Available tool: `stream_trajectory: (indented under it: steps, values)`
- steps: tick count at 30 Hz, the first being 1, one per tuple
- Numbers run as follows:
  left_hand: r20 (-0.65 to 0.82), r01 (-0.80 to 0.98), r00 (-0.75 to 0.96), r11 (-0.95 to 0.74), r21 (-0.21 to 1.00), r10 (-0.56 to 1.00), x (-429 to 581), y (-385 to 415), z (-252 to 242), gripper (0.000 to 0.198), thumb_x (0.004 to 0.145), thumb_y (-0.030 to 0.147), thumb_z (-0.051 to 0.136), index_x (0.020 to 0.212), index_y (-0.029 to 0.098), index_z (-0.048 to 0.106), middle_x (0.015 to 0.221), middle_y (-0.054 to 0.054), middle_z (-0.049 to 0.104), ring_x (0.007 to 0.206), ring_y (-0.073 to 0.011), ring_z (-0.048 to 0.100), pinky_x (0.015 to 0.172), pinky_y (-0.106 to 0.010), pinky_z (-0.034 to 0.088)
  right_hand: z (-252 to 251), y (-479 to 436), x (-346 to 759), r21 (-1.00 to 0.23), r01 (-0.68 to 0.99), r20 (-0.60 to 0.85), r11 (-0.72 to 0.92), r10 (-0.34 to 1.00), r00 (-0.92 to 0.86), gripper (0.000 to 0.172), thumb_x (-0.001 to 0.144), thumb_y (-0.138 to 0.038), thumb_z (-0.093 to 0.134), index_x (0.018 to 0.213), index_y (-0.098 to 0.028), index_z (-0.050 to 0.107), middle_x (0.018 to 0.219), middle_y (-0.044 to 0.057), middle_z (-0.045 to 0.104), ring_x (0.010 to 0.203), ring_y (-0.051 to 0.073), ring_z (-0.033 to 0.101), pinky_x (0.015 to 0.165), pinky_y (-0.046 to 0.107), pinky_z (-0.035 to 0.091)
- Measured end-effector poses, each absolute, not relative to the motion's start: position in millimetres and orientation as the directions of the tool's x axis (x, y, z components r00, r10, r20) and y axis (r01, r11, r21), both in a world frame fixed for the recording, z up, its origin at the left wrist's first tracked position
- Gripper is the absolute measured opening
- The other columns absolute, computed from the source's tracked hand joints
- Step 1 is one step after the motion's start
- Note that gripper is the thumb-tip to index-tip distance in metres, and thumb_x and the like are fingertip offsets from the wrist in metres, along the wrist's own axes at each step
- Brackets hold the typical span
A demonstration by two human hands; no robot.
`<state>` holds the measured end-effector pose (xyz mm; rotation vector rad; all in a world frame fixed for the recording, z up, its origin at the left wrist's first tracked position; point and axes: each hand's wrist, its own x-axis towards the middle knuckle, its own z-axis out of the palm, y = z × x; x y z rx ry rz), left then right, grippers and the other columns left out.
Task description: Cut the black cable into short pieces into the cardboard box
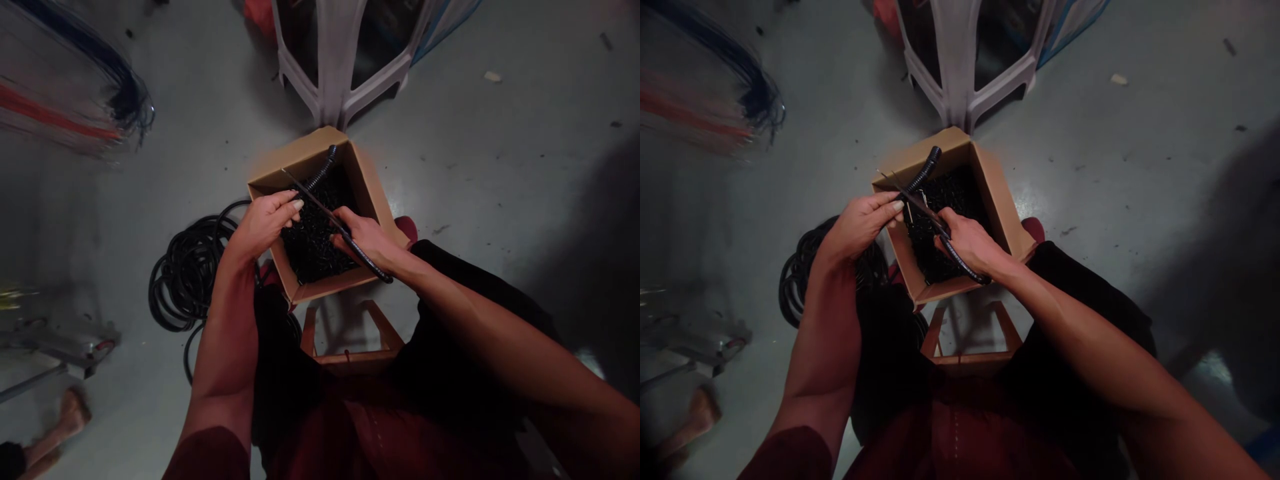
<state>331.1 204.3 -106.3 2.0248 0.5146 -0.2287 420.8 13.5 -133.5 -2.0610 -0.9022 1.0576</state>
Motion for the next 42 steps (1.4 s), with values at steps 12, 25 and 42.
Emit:
stream_trajectory:
  steps: [12, 25, 42]
  values:
    - [-0.38, 0.474, 0.874, -0.363, 0.802, 0.302, 330, 203, -107, 0.034, 0.086, 0.037, 0.049, 0.103, 0.014, 0.068, 0.076, -0.002, 0.064, 0.066, -0.0103, 0.054, 0.063, -0.022, 0.043, -132, 14, 420, -0.755, 0.323, -0.405, -0.571, 0.793, 0.456, 0.018, 0.075, -0.029, 0.046, 0.091, -0.022, 0.047, 0.073, 0.002, 0.056, 0.06, 0.015, 0.045, 0.056, 0.028, 0.03]
    - [-0.397, 0.478, 0.871, -0.31, 0.822, 0.29, 329, 206, -110, 0.033, 0.086, 0.037, 0.051, 0.101, 0.013, 0.068, 0.077, -0.003, 0.063, 0.066, -0.0097, 0.054, 0.064, -0.022, 0.043, -135, 13, 422, -0.748, 0.363, -0.382, -0.556, 0.808, 0.449, 0.018, 0.078, -0.031, 0.044, 0.092, -0.021, 0.046, 0.082, 0.004, 0.058, 0.064, 0.016, 0.047, 0.059, 0.029, 0.031]
    - [-0.417, 0.485, 0.843, -0.145, 0.862, 0.339, 327, 205, -102, 0.039, 0.083, 0.044, 0.057, 0.109, 0.017, 0.066, 0.069, 0.0, 0.063, 0.058, -0.0078, 0.053, 0.056, -0.02, 0.044, -137, 9, 443, -0.824, 0.103, -0.46, -0.557, 0.764, 0.452, 0.035, 0.079, -0.044, 0.05, 0.106, -0.022, 0.049, 0.084, 0.004, 0.059, 0.07, 0.018, 0.052, 0.062, 0.032, 0.04]
